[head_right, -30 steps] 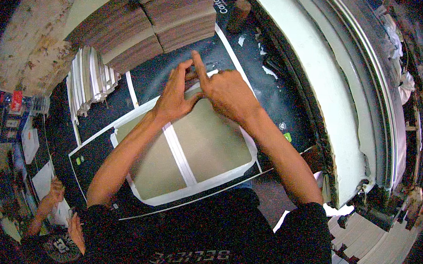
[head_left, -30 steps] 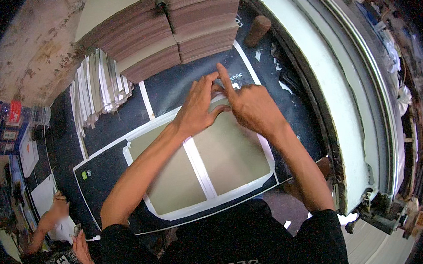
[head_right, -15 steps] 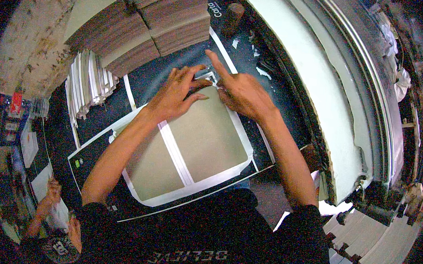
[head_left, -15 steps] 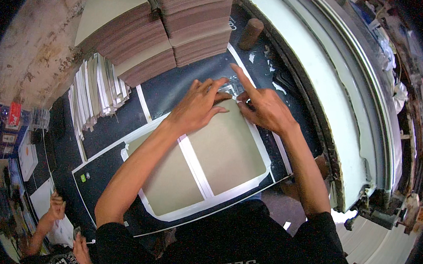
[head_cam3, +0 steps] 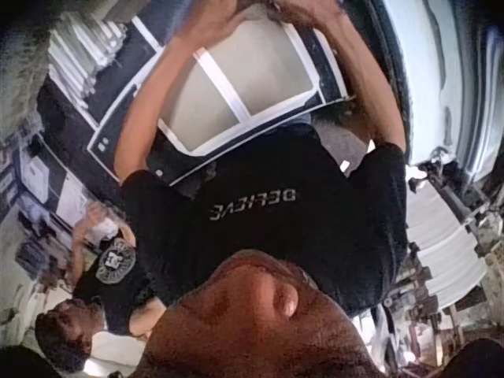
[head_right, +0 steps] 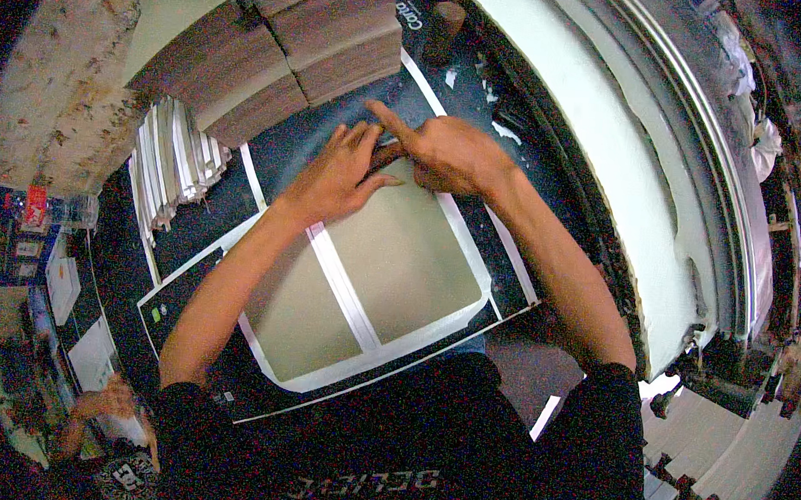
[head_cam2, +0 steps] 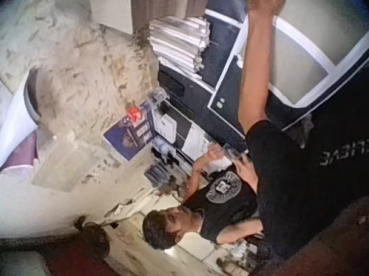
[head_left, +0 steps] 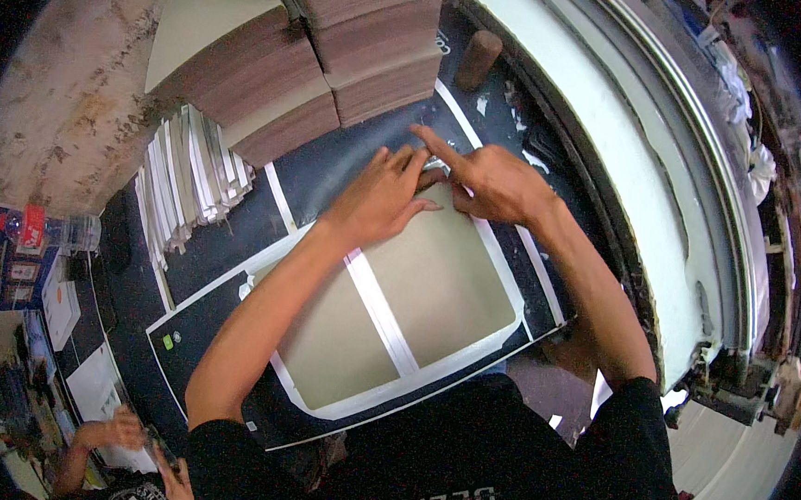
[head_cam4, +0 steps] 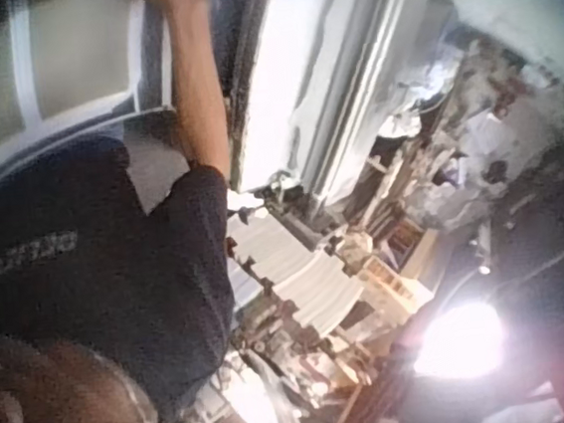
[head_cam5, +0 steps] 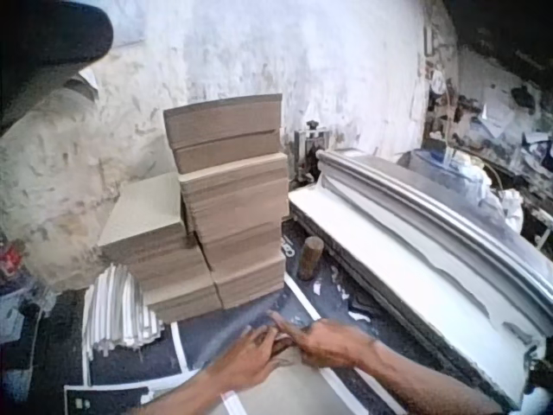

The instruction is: The person assembles paper folders by hand at a workstation. The person takes flat cardboard inserts from a stack, aligns them onto a larger paper sheet, peels adhesive backing from tape, and folds the edges of the sheet over the cardboard to secure them.

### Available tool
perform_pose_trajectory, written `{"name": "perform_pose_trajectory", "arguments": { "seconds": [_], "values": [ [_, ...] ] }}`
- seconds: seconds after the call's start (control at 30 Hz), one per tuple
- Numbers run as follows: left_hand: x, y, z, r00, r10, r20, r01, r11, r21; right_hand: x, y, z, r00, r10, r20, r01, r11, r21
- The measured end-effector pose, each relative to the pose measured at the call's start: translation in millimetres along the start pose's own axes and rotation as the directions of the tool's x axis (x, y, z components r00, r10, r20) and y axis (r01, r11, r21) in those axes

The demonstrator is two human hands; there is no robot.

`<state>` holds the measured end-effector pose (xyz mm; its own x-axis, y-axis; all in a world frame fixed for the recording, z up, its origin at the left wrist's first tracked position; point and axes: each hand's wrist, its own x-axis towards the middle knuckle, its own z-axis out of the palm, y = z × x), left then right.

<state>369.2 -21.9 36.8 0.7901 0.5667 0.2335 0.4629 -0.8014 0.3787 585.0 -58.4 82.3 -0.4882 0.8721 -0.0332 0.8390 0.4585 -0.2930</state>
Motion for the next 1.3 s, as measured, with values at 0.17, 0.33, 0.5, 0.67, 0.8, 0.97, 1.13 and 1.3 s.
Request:
{"name": "perform_pose_trajectory", "arguments": {
  "seconds": [0.17, 0.33, 0.5, 0.67, 0.8, 0.97, 1.13, 1.3],
  "values": [
    [-4, -1, -3, 0.999, 0.046, 0.011, -0.046, 0.999, 0.012, -3, -5, 4, 0.993, -0.026, -0.116, 0.032, 0.998, 0.049],
    [-3, -4, -2, 0.992, 0.036, 0.124, -0.036, 0.999, 0.002, -7, -4, 8, 0.960, 0.218, -0.173, -0.126, 0.896, 0.427],
    [-1, -4, 2, 0.992, 0.116, 0.048, -0.117, 0.992, 0.034, -10, 3, 15, 0.916, 0.322, -0.239, -0.140, 0.815, 0.562],
    [-4, -4, 4, 0.999, 0.040, 0.007, -0.040, 0.999, 0.009, -11, -18, 25, 0.894, 0.318, -0.316, -0.176, 0.897, 0.406],
    [-3, 0, 4, 0.999, -0.011, -0.053, 0.004, 0.991, -0.136, -8, -31, 32, 0.910, 0.296, -0.290, -0.251, 0.951, 0.183],
    [-16, -6, 17, 0.963, -0.185, -0.197, 0.076, 0.885, -0.460, -14, -66, 31, 0.967, 0.220, -0.129, -0.230, 0.971, -0.068],
    [2, -9, 8, 0.969, 0.132, -0.211, -0.186, 0.946, -0.264, -28, -78, 53, 0.981, 0.136, -0.140, -0.175, 0.928, -0.328],
    [-1, -7, 2, 0.990, 0.143, -0.007, -0.143, 0.982, -0.124, -43, -85, 45, 0.971, 0.206, -0.122, -0.220, 0.969, -0.110]
  ]
}}
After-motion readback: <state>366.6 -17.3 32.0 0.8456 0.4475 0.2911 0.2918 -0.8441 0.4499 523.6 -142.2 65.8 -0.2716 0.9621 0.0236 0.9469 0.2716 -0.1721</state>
